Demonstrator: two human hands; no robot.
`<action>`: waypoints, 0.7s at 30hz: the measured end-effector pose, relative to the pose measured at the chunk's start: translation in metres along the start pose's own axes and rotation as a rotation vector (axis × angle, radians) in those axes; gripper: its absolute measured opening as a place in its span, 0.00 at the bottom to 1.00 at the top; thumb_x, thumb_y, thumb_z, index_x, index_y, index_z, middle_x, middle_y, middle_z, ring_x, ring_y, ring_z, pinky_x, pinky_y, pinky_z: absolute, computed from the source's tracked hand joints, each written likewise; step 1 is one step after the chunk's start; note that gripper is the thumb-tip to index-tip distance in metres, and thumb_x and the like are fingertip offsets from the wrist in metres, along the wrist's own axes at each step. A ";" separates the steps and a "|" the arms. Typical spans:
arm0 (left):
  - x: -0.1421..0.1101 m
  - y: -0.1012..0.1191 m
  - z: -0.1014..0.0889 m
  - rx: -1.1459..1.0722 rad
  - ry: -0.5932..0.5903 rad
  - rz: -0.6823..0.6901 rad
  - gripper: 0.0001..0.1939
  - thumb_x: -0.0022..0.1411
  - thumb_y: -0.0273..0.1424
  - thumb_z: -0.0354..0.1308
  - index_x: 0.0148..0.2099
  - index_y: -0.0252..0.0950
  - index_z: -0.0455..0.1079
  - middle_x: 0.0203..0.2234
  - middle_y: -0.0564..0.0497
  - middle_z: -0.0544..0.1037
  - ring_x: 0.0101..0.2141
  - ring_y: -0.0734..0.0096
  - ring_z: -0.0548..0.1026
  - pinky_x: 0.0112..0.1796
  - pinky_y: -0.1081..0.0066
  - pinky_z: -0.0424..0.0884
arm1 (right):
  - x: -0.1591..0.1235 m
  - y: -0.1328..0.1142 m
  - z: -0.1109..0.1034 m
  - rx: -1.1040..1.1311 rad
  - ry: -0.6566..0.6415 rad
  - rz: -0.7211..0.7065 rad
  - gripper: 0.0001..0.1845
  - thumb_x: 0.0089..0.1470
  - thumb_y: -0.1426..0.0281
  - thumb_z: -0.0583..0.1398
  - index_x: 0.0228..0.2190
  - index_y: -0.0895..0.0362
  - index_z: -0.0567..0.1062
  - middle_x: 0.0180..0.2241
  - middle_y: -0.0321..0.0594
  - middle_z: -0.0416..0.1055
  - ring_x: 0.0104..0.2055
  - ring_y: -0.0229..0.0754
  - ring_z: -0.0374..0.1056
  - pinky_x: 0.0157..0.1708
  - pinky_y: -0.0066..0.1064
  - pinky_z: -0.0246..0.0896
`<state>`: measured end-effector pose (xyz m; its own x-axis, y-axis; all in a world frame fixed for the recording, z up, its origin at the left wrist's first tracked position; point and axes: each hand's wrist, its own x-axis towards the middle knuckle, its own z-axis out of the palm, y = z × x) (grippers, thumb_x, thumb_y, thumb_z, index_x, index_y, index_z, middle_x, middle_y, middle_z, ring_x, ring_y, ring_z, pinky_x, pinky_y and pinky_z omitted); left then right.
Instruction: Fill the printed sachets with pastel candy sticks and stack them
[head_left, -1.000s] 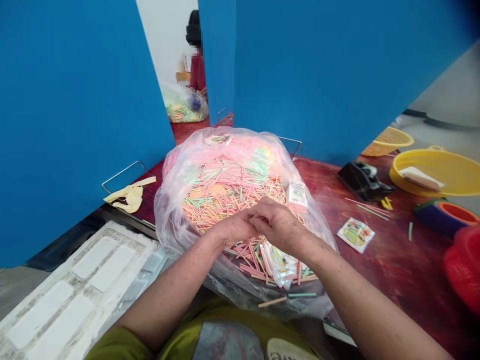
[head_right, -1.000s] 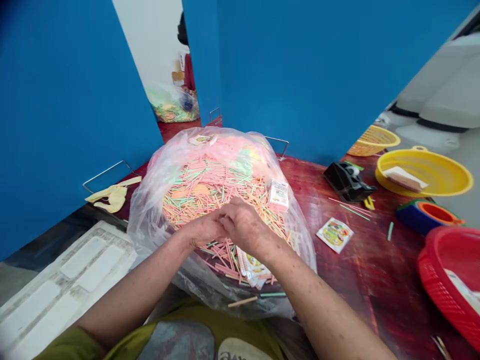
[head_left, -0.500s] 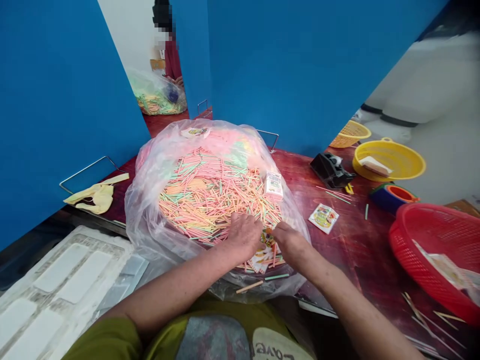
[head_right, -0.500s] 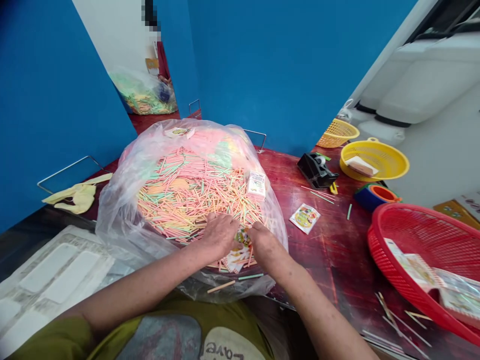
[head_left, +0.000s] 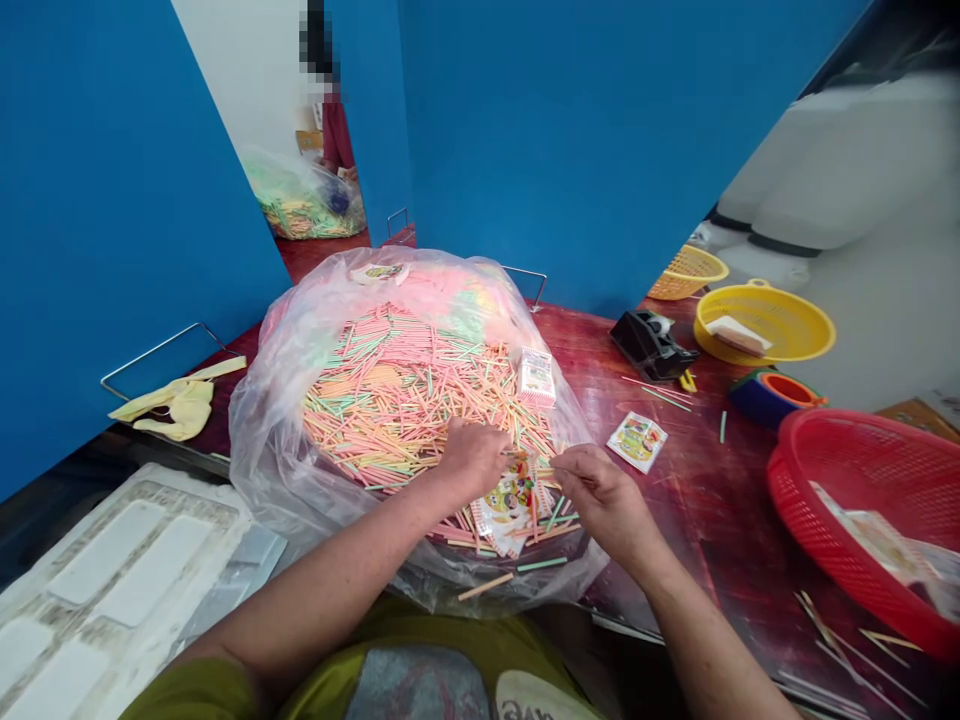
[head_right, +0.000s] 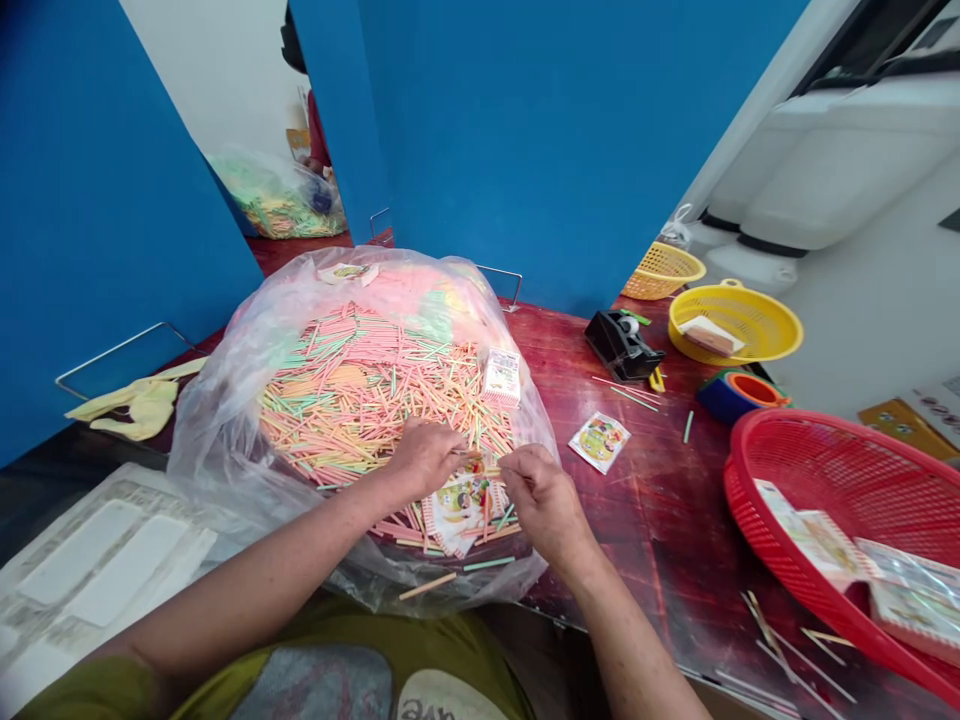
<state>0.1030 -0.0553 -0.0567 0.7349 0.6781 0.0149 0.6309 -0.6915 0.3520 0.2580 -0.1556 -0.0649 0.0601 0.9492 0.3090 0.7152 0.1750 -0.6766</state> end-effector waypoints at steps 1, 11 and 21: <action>0.000 -0.004 -0.003 -0.029 -0.004 -0.012 0.10 0.57 0.34 0.51 0.28 0.35 0.69 0.26 0.50 0.73 0.31 0.66 0.69 0.36 0.65 0.56 | 0.001 0.000 -0.005 0.051 0.028 -0.002 0.07 0.53 0.71 0.54 0.28 0.55 0.71 0.29 0.39 0.67 0.33 0.39 0.65 0.33 0.31 0.63; -0.021 -0.027 -0.031 -0.438 0.093 0.183 0.20 0.62 0.38 0.46 0.22 0.33 0.65 0.17 0.56 0.64 0.23 0.78 0.63 0.28 0.77 0.55 | 0.026 -0.043 -0.030 -0.228 0.254 -0.310 0.08 0.53 0.74 0.54 0.34 0.54 0.71 0.34 0.42 0.67 0.37 0.41 0.66 0.36 0.34 0.65; -0.041 -0.031 -0.028 -0.587 0.253 0.330 0.16 0.63 0.36 0.46 0.40 0.37 0.73 0.30 0.49 0.77 0.34 0.70 0.71 0.41 0.69 0.60 | 0.047 -0.082 -0.038 -0.119 -0.240 -0.467 0.09 0.56 0.75 0.50 0.37 0.54 0.68 0.33 0.40 0.65 0.36 0.37 0.64 0.33 0.30 0.64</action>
<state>0.0466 -0.0548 -0.0419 0.7390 0.5428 0.3990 0.0957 -0.6708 0.7354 0.2286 -0.1349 0.0305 -0.4345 0.8129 0.3878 0.7024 0.5754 -0.4191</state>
